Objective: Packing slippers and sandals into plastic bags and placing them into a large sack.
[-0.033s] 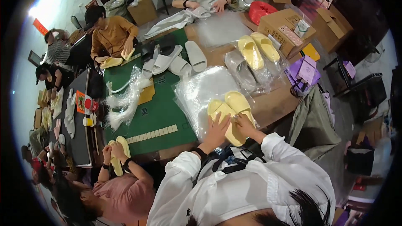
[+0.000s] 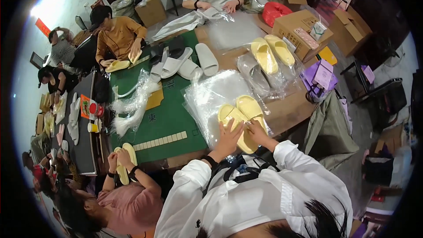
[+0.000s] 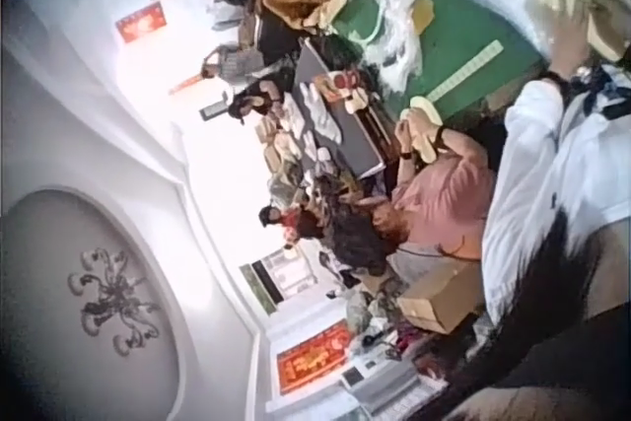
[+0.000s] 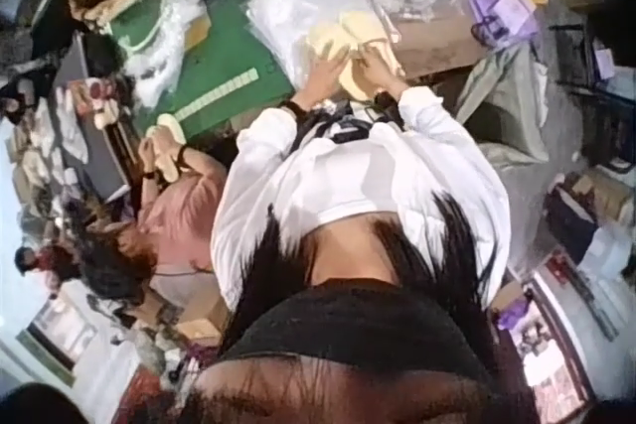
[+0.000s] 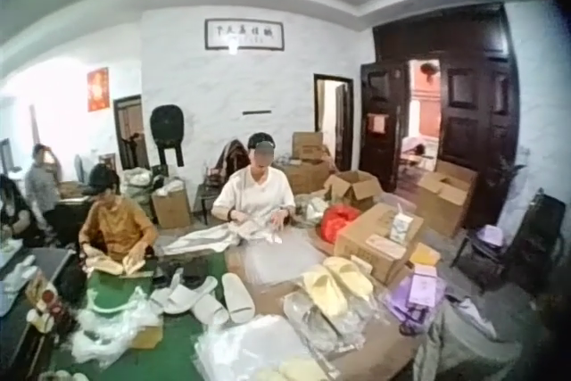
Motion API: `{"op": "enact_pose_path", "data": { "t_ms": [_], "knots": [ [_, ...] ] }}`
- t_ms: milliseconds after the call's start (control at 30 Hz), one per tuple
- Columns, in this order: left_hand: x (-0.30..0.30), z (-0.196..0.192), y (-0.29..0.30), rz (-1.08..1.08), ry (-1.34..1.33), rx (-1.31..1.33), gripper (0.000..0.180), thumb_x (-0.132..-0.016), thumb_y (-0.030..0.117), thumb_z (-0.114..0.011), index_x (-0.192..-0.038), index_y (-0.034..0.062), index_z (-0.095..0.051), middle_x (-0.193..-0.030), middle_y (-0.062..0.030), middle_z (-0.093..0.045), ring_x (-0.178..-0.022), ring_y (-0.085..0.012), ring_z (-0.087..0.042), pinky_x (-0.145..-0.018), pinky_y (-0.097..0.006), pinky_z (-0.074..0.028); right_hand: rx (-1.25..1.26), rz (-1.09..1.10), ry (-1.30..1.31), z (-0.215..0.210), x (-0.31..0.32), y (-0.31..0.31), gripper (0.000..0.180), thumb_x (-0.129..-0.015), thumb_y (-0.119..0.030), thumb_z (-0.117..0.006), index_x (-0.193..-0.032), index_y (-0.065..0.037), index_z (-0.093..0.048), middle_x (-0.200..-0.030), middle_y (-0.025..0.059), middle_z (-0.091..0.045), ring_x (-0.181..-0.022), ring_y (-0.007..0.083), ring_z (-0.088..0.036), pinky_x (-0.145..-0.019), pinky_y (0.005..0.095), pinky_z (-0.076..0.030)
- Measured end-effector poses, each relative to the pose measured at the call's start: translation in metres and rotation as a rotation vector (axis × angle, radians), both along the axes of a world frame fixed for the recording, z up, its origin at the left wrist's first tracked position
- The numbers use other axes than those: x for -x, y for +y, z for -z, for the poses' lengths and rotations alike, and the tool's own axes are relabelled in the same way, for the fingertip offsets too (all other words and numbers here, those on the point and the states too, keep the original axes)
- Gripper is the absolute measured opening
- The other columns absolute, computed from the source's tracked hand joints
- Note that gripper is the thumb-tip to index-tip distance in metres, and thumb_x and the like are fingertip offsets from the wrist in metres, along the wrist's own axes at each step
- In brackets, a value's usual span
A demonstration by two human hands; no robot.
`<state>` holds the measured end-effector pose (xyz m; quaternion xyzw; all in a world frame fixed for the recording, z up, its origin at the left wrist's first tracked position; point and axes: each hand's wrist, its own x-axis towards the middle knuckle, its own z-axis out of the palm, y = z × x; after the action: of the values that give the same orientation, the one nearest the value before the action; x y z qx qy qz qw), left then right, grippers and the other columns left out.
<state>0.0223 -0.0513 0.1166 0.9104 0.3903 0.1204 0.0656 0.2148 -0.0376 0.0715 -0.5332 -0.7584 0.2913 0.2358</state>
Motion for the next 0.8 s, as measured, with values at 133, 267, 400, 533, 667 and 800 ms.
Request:
{"op": "enact_pose_path", "data": {
  "t_ms": [133,267,400,533,667,800],
  "knots": [
    [0.009,-0.004,0.0,0.071,-0.023,-0.094,0.067,-0.066,0.008,-0.058,-0.13,0.0083,-0.038,-0.139,-0.0088,-0.027,-0.129,-0.0387,-0.019,-0.099,-0.065,-0.01,-0.061,0.118,0.184,0.002,0.016,-0.003,0.037,-0.076,-0.009,-0.056,-0.112,0.0,-0.049,-0.111,0.0228,-0.045,-0.103,0.0396,-0.042,-0.088,0.0415,-0.037],
    [0.013,0.001,0.001,-0.021,-0.429,-0.089,0.06,-0.067,0.001,-0.056,-0.125,0.0078,-0.042,-0.137,-0.0176,-0.025,-0.128,-0.0414,-0.02,-0.103,-0.058,-0.014,0.072,0.161,0.345,-0.011,0.025,0.001,0.03,-0.076,-0.011,-0.057,-0.103,0.002,-0.051,-0.112,0.0208,-0.045,-0.103,0.0365,-0.042,-0.088,0.0382,-0.037],
    [0.012,0.0,0.014,-0.192,-0.692,-0.243,0.052,-0.073,-0.003,-0.049,-0.124,0.006,-0.04,-0.135,-0.0256,-0.02,-0.127,-0.0442,-0.02,-0.104,-0.055,-0.017,0.044,0.143,0.31,-0.022,0.035,0.002,0.03,-0.077,-0.012,-0.057,-0.102,0.002,-0.051,-0.104,0.018,-0.047,-0.098,0.0333,-0.045,-0.084,0.0363,-0.039],
    [0.011,-0.013,0.02,-0.343,-0.634,-0.215,0.059,-0.071,-0.013,-0.043,-0.128,-0.0005,-0.031,-0.138,-0.0268,-0.014,-0.127,-0.0453,-0.018,-0.104,-0.047,-0.022,0.086,0.176,0.366,-0.021,0.038,0.008,0.031,-0.077,-0.014,-0.059,-0.102,0.002,-0.051,-0.1,0.016,-0.047,-0.094,0.0316,-0.046,-0.079,0.0358,-0.04],
    [0.002,-0.024,0.023,-0.631,-0.848,0.037,0.059,-0.076,-0.012,-0.038,-0.133,-0.0022,-0.023,-0.138,-0.025,-0.019,-0.129,-0.0382,-0.02,-0.105,-0.042,-0.021,0.032,0.257,0.442,-0.002,0.035,0.013,0.027,-0.076,-0.008,-0.06,-0.099,0.003,-0.051,-0.089,0.0127,-0.044,-0.083,0.0247,-0.048,-0.07,0.0304,-0.04],
    [0.019,0.023,0.024,-0.594,-0.971,0.551,0.055,-0.086,-0.006,-0.033,-0.138,0.0029,-0.016,-0.13,-0.0162,-0.039,-0.099,-0.0172,-0.052,-0.086,-0.029,-0.043,-0.029,0.2,0.4,0.003,0.035,0.017,0.02,-0.076,-0.006,-0.06,-0.092,0.003,-0.05,-0.086,0.0119,-0.043,-0.078,0.0231,-0.047,-0.064,0.0299,-0.039]
  ]
}}
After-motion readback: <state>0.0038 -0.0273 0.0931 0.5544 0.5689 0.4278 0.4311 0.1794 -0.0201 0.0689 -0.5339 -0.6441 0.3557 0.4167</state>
